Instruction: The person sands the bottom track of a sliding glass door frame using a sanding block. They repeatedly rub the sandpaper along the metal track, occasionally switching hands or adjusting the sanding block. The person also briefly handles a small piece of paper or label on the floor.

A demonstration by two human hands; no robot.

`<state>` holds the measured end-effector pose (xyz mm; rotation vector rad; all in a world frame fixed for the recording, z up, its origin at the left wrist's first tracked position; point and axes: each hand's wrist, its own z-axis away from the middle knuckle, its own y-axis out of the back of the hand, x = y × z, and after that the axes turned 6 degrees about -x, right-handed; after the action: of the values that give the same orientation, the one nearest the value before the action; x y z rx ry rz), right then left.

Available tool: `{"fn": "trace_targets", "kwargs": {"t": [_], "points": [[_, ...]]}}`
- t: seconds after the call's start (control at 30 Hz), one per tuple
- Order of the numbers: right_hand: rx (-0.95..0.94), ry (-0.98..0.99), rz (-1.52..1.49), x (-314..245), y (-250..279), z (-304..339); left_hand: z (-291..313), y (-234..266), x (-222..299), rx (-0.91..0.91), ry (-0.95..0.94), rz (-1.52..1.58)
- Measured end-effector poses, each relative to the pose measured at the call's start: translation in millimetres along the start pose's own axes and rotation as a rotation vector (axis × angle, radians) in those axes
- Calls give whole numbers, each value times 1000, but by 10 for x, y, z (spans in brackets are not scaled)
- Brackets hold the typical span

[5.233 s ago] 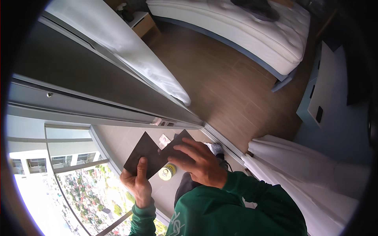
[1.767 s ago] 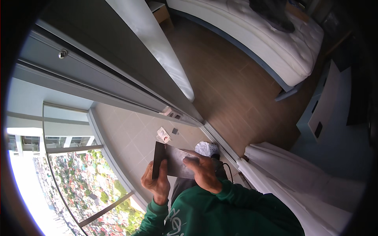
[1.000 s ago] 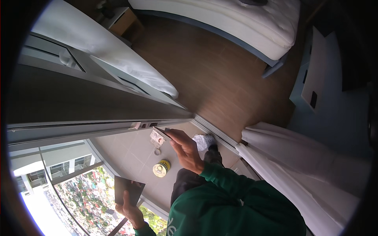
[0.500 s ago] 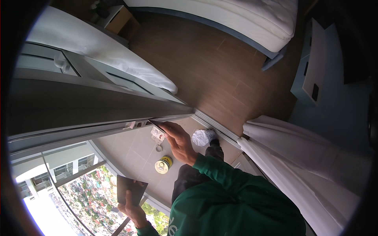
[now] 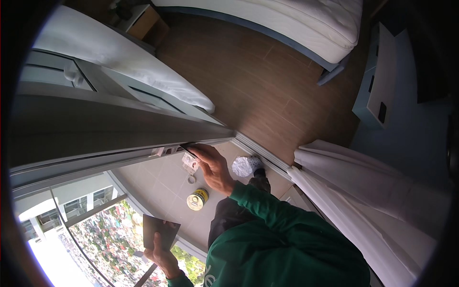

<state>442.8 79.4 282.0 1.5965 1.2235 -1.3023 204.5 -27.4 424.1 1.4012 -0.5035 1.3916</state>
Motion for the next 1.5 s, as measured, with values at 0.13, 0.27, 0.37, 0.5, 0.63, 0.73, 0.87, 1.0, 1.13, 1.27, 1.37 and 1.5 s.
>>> {"fn": "trace_targets", "kwargs": {"t": [0.13,0.27,0.37,0.5,0.63,0.73,0.87,1.0,1.13,1.27,1.37,1.5], "points": [[-66,32,5,122,46,-38,19,-70,56,-51,-8,49],[-160,10,-59,124,232,-97,13,-108,54,-67,-18,26],[-124,-18,-110,138,309,7,-19,-115,45,-78,-20,13],[-96,-48,-73,39,315,168,-6,-173,109,-107,-18,38],[-59,-17,-33,-1,157,153,11,-212,178,-154,39,97],[-33,3,-24,-56,90,87,18,-208,186,-165,36,64],[-26,21,-44,-81,47,14,6,-95,77,-124,62,24],[-24,1,-43,-54,-7,-17,-4,-30,-4,-123,47,28],[-30,23,-42,-35,-26,-24,-4,-47,-15,-132,31,65],[-144,58,-12,70,84,-98,20,-93,48,-176,38,85],[-228,51,-61,-9,329,-218,-27,-44,-34,-138,49,42],[-272,32,-20,69,389,11,-27,-122,-6,-106,-6,28]]}}
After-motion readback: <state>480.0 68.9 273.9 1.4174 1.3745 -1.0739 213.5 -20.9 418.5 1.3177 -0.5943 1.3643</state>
